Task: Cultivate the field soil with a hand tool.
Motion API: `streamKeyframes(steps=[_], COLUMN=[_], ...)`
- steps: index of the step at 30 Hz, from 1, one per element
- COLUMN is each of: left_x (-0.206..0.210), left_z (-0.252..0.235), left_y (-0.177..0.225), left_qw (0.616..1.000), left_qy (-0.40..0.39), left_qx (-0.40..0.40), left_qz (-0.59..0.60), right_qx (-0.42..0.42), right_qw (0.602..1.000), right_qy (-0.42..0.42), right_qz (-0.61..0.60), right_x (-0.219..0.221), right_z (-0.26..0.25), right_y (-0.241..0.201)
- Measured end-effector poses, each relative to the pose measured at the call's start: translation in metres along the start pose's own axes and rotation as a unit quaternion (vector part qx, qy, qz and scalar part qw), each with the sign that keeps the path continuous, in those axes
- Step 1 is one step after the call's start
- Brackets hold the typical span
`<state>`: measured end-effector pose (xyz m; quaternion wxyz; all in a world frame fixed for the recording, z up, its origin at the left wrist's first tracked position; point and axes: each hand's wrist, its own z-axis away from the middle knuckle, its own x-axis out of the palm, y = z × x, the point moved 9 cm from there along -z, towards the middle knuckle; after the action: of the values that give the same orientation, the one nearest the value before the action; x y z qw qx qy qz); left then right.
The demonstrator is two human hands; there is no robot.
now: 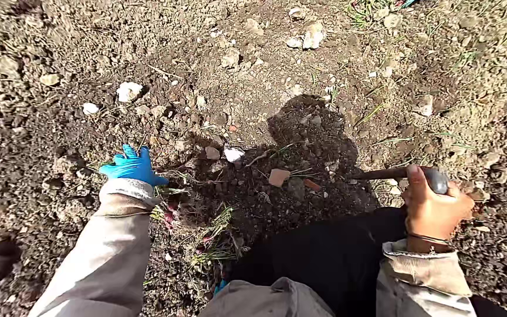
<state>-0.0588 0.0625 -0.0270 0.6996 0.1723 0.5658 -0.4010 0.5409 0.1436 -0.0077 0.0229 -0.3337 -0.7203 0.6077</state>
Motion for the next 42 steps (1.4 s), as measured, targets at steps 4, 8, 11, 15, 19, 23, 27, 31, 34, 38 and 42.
streamKeyframes(steps=[4,8,11,15,19,23,27,31,34,38,42], left_x=[0.011,0.033,0.041,0.018,0.058,0.071,0.047,0.068,0.083,0.09,0.092], left_z=[-0.001,0.019,0.017,0.049,0.033,-0.004,-0.052,-0.119,-0.126,-0.132,-0.137], left_y=[0.101,0.29,0.394,0.425,0.428,0.416,0.393,0.388,0.391,0.388,0.385], left_qw=[0.971,0.921,0.89,0.913,0.912,0.915,0.92,0.932,0.959,0.953,0.952], left_qy=[0.136,0.015,-0.005,-0.112,-0.081,-0.06,0.016,0.191,-0.045,-0.068,-0.076], left_qx=[0.139,0.353,0.429,0.392,0.397,0.375,0.312,0.245,0.244,0.222,0.213], left_qz=[0.137,0.167,0.157,0.024,0.07,0.138,0.237,0.187,0.136,0.193,0.206], right_qx=[-0.001,0.015,0.021,-0.002,0.017,0.018,-0.007,0.049,0.095,0.014,-0.166], right_qw=[1.0,0.999,0.996,0.998,0.998,0.998,0.999,0.997,0.995,0.98,0.948], right_qy=[-0.011,-0.008,-0.006,0.015,0.042,0.03,0.0,-0.019,-0.007,-0.051,-0.16], right_qz=[0.017,0.045,0.09,0.065,0.047,0.051,0.054,0.06,-0.018,-0.191,-0.219], right_x=[0.009,0.016,0.018,0.014,0.013,0.031,0.04,0.051,0.047,0.052,0.099], right_z=[-0.004,-0.011,-0.011,-0.009,-0.01,-0.013,-0.012,-0.014,-0.017,-0.068,-0.17], right_y=[0.001,0.005,0.001,-0.007,0.003,0.014,0.015,0.028,0.027,-0.031,-0.136])
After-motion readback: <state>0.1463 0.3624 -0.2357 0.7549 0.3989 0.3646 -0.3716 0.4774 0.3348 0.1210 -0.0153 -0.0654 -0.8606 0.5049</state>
